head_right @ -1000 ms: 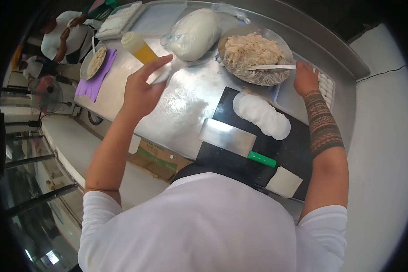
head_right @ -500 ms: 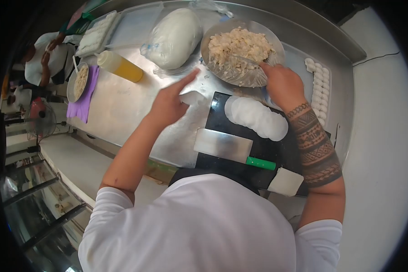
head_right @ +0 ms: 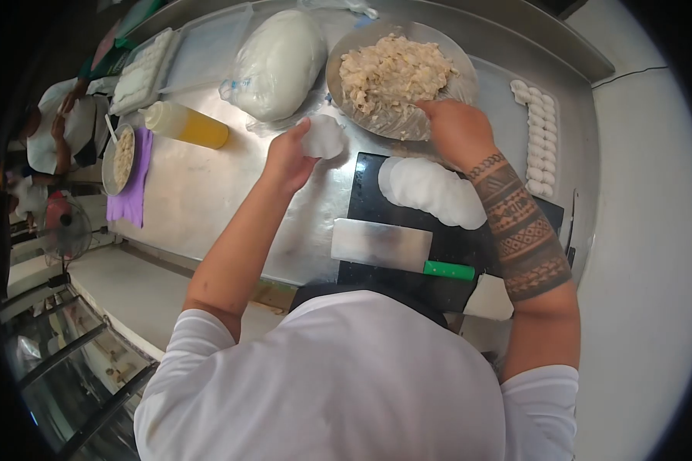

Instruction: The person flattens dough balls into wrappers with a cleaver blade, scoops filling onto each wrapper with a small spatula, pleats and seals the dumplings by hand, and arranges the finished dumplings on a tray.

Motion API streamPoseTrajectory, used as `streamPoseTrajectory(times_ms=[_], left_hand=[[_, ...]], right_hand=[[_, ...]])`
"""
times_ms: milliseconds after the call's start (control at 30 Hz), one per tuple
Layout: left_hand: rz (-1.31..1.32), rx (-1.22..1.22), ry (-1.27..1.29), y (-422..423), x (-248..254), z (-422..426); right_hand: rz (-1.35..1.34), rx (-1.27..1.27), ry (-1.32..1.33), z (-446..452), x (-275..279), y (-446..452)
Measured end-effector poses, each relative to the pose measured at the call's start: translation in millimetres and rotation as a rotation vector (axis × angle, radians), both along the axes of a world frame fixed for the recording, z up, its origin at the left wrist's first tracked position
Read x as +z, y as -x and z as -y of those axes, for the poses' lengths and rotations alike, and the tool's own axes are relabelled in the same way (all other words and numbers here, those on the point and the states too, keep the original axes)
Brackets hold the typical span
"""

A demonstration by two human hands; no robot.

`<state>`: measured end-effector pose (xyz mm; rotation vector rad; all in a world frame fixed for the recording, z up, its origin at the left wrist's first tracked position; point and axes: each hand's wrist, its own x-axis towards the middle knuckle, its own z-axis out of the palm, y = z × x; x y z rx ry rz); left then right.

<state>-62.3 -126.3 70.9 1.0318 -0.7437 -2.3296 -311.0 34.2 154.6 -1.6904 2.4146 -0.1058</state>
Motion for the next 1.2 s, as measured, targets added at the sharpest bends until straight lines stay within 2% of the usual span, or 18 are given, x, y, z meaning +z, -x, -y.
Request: streamPoseTrajectory(times_ms=[133, 233, 333, 433, 533, 567, 667, 800, 833, 933, 1033, 1133, 1200], left_hand=[[-0.004, 0.043, -0.091, 31, 2, -9], [-0.078, 0.018, -0.129, 42, 5, -15], [-0.092, 0.030, -0.191, 46, 17, -22], [-0.080, 0.047, -0.270, 42, 35, -30], [-0.123, 0.053, -0.365, 35, 36, -37], [-0.147, 0.054, -0.396, 32, 36, -37], [-0.141, 0.054, -0.342, 27, 24, -30], [-0.094, 0.042, -0.295, 32, 19, -20], [-0.105, 0.039, -0.303, 36, 18, -20], [-0.152, 0.039, -0.322, 40, 17, -22], [-0.201, 0.055, -0.383, 34, 26, -23], [-0.242, 0.031, -0.408, 19, 37, -26], [-0.255, 0.011, -0.403, 8, 44, -27]], right_hand=[[0.015, 0.038, 0.019, -8, -19, -9], [0.139, 0.035, -0.039, -25, -5, -10], [0.500, -0.039, 0.060, -51, -15, -11], [0.732, -0.184, 0.037, -74, -19, -26], [0.465, -0.017, 0.188, -89, -17, -61], [0.352, -0.054, 0.074, -92, -7, -71], [0.157, 0.014, 0.128, -103, -6, -65], [0.199, -0.129, 0.137, -77, 9, -47], [0.250, -0.100, 0.210, -69, -3, -39], [0.472, -0.072, 0.144, -55, -27, -33], [0.607, -0.117, 0.115, -59, -22, -42], [0.217, -0.001, 0.135, -74, -1, -62], [0.084, 0.082, 0.194, -84, 3, -65]])
